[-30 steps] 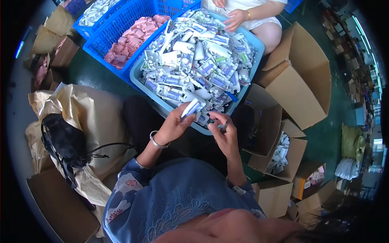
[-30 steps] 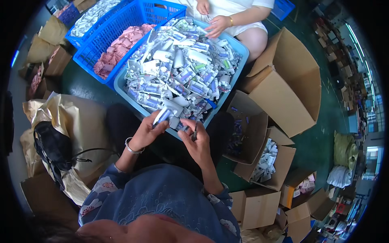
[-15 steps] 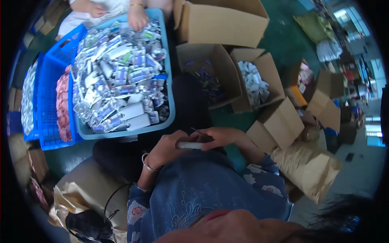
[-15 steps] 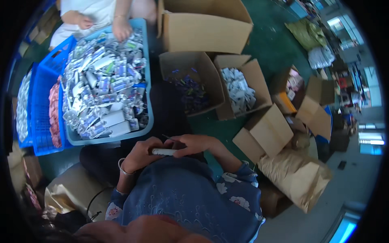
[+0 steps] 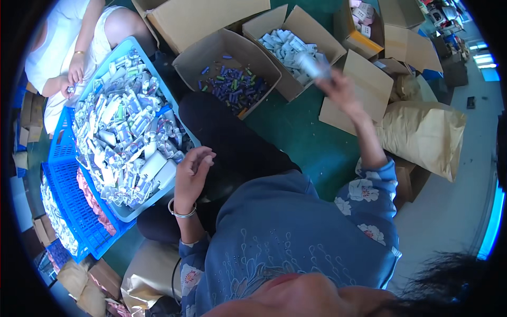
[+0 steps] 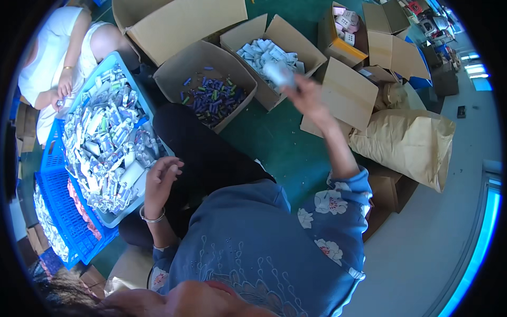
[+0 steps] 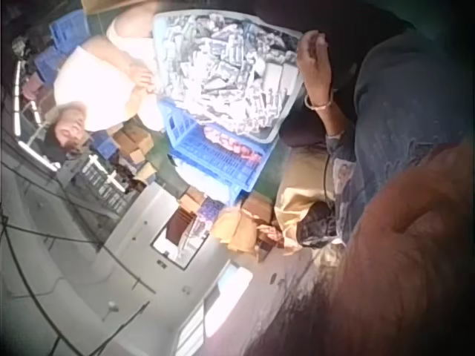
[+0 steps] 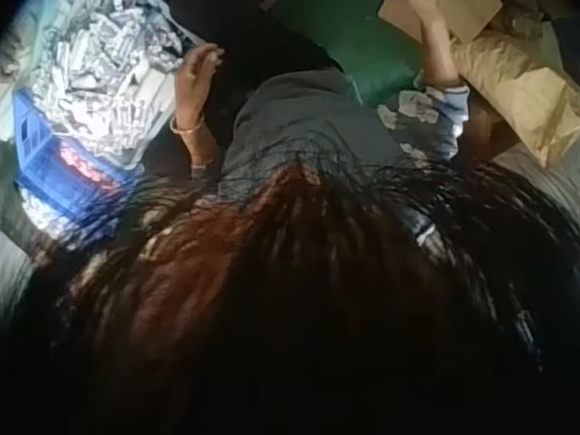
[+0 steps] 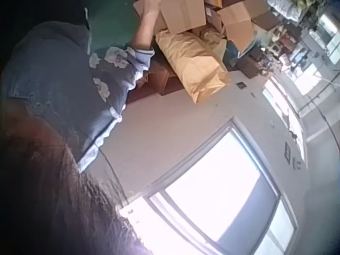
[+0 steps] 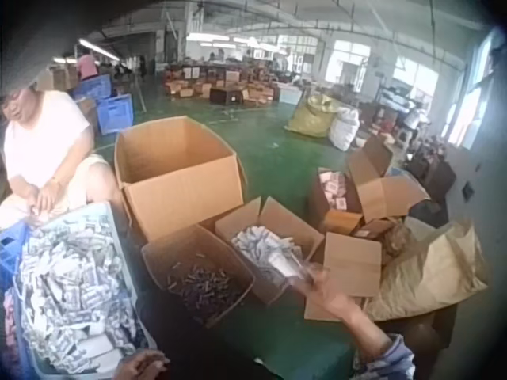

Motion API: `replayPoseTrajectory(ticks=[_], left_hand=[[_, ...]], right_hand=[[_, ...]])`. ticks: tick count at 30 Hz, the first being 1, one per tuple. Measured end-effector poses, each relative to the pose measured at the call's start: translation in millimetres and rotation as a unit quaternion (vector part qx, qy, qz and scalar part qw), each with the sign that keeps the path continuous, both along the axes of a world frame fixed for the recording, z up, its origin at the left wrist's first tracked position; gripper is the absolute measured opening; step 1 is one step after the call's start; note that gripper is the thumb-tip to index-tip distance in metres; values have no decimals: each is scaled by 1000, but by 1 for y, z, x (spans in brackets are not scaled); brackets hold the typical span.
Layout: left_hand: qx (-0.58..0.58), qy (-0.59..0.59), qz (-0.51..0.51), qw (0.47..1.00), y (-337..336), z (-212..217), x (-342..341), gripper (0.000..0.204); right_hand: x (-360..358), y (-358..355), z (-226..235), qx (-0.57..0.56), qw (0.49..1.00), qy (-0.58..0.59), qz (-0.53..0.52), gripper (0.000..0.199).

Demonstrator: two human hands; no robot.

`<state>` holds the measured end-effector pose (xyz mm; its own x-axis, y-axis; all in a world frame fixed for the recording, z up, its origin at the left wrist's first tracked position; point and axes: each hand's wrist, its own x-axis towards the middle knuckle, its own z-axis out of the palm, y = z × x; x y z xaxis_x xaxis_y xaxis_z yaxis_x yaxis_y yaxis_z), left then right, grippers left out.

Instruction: The person disassembles electronic devices by removing the batteries from the plastic casings using a hand tool and sorting the separated components into different cardboard boxes.

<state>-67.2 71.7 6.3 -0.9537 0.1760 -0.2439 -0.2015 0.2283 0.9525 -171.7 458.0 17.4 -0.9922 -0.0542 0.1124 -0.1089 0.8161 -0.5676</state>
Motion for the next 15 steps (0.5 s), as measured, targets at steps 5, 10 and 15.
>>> replayPoseTrajectory(ticks=[5, 10, 15], left_hand=[[-22, 26, 13, 999, 5, -3, 0, 19], [-26, -8, 0, 1000, 18, 1, -8, 18], [-88, -19, -1, 996, 19, -3, -1, 17]], right_hand=[[36, -30, 86, -152, 882, 421, -148, 42], [97, -24, -142, 195, 951, 203, -124, 61], [181, -34, -352, 50, 941, -308, -132, 27]])
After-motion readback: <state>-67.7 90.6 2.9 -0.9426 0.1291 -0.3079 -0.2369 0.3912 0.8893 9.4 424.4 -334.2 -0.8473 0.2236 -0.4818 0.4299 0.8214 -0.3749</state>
